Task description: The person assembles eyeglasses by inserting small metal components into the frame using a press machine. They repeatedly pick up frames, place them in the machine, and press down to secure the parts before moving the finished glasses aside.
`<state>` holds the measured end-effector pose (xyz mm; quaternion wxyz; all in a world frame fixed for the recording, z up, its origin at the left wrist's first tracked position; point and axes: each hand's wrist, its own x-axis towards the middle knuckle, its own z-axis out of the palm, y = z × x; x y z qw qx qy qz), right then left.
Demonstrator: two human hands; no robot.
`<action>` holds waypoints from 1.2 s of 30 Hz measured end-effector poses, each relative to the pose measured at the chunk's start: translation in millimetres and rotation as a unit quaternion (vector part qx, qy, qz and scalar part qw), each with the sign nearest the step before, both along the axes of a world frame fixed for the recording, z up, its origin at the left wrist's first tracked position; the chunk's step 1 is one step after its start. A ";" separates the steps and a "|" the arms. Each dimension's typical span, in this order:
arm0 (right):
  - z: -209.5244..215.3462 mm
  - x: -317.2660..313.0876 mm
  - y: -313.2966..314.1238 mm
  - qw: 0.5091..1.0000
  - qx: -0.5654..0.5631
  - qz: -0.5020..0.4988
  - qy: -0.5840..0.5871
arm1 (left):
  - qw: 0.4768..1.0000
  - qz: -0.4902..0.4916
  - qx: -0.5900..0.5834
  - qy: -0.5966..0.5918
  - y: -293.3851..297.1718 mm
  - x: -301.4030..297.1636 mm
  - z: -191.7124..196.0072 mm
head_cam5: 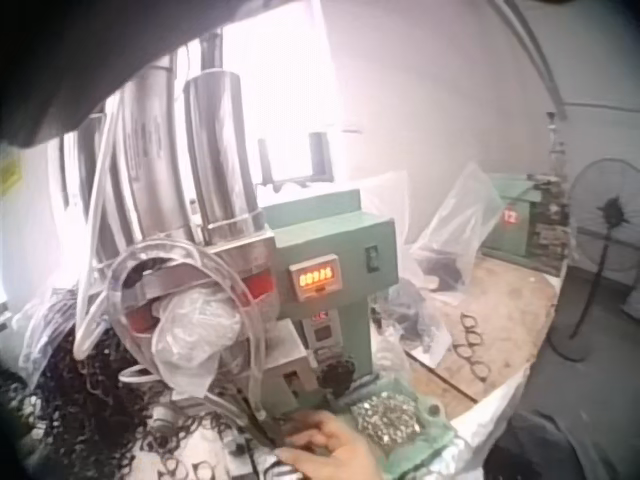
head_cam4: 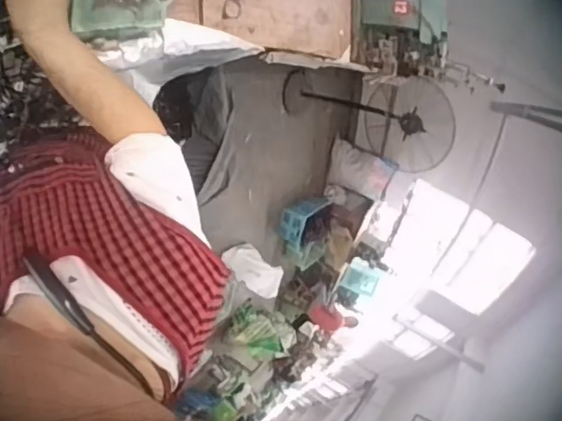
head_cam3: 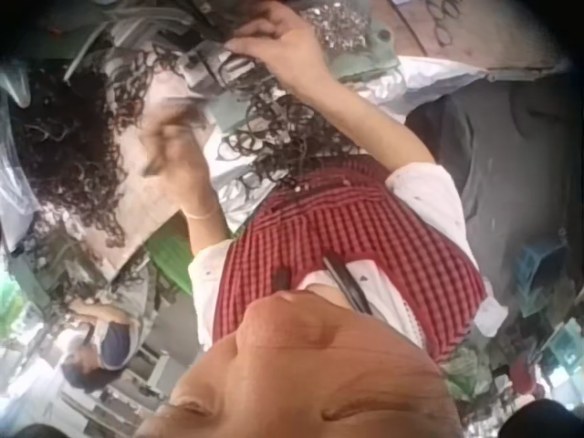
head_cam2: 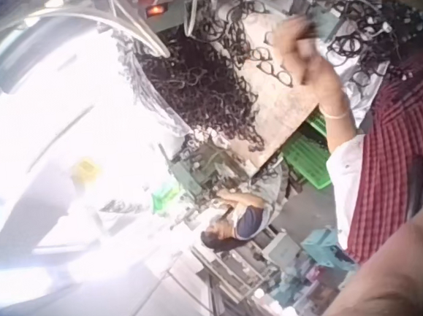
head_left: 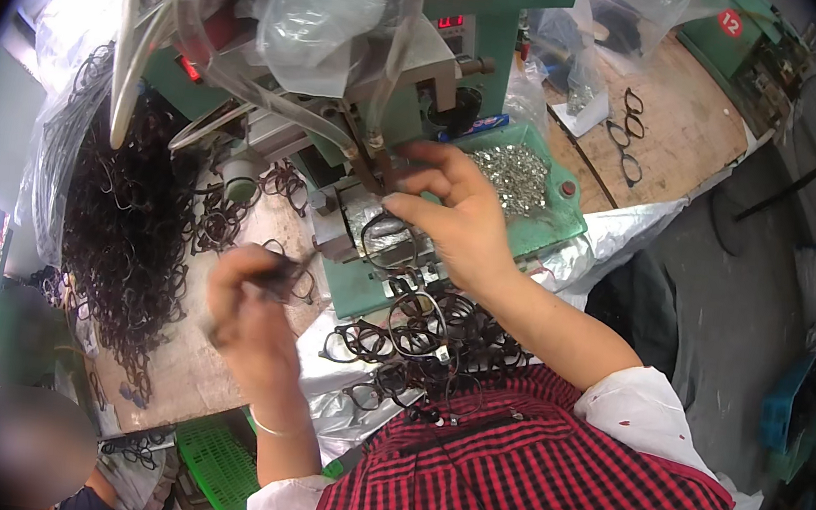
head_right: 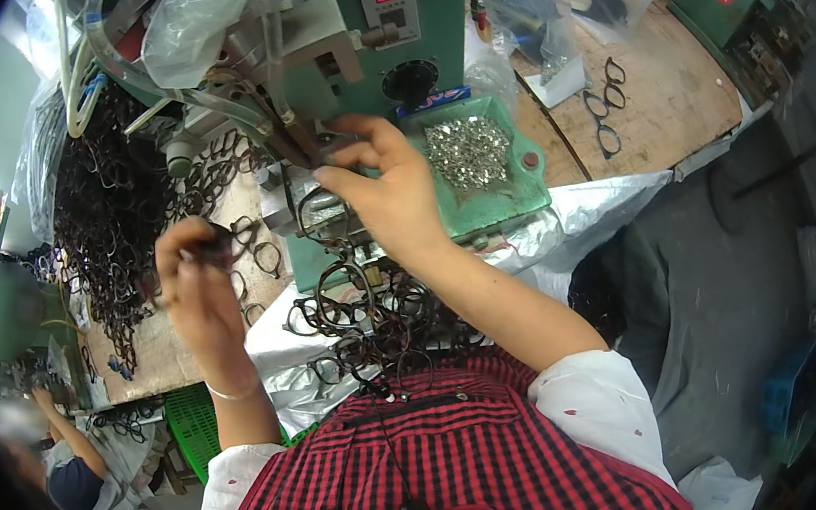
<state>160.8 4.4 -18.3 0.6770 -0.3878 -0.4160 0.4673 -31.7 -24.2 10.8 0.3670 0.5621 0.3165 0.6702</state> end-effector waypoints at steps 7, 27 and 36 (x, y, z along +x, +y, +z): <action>21.9 -0.8 -28.6 0.987 0.058 -0.037 -0.148 | 0.906 -0.306 0.137 0.257 -47.9 0.3 -1.6; -81.4 106.2 -14.4 0.694 -0.039 -0.289 -0.658 | 0.876 -0.058 0.241 0.414 -6.8 20.0 -16.2; -64.2 106.3 -1.3 0.742 0.066 -0.306 -0.592 | 0.734 0.155 -0.025 0.661 -10.7 -127.1 -59.7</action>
